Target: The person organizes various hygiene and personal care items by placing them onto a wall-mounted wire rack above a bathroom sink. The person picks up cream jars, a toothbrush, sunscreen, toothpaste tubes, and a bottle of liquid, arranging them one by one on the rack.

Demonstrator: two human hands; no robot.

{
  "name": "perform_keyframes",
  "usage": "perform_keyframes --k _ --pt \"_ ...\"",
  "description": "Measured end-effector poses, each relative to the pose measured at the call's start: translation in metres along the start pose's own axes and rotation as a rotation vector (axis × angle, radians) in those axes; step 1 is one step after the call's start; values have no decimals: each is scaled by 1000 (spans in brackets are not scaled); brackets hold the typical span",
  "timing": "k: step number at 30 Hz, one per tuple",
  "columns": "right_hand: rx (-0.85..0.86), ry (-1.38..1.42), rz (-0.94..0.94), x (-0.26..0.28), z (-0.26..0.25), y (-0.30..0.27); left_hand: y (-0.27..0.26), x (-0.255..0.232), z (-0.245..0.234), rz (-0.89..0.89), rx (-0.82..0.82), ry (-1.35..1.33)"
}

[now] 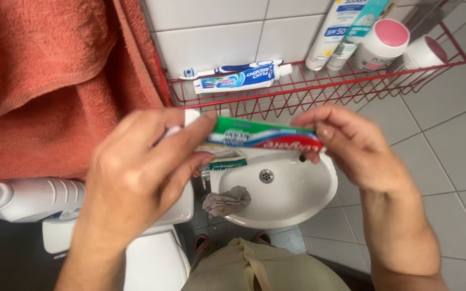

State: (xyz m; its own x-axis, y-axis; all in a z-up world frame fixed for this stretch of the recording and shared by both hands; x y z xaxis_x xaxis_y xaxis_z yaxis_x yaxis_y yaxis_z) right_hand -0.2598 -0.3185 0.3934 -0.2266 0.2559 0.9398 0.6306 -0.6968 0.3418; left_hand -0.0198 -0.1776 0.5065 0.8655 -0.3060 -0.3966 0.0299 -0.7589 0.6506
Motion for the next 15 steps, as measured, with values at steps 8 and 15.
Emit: perform_keyframes --k 8,15 --pt "55 -187 -154 63 -6 69 52 -3 -8 57 5 62" --pt "150 -787 -318 67 10 116 65 54 17 -204 170 32"
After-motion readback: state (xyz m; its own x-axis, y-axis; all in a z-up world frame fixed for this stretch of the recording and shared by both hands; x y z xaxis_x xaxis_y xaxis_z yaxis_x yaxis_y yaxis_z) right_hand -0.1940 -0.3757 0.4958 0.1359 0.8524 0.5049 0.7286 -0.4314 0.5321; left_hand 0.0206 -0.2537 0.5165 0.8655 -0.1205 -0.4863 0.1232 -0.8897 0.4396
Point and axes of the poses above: each hand's wrist, its own y-axis towards the middle knuckle, its own z-axis out of the palm, x = y × z, the point moved 8 cm from there along y, towards the middle knuckle, and after that the axes turned 15 degrees about -z, right-handed, at the moved point
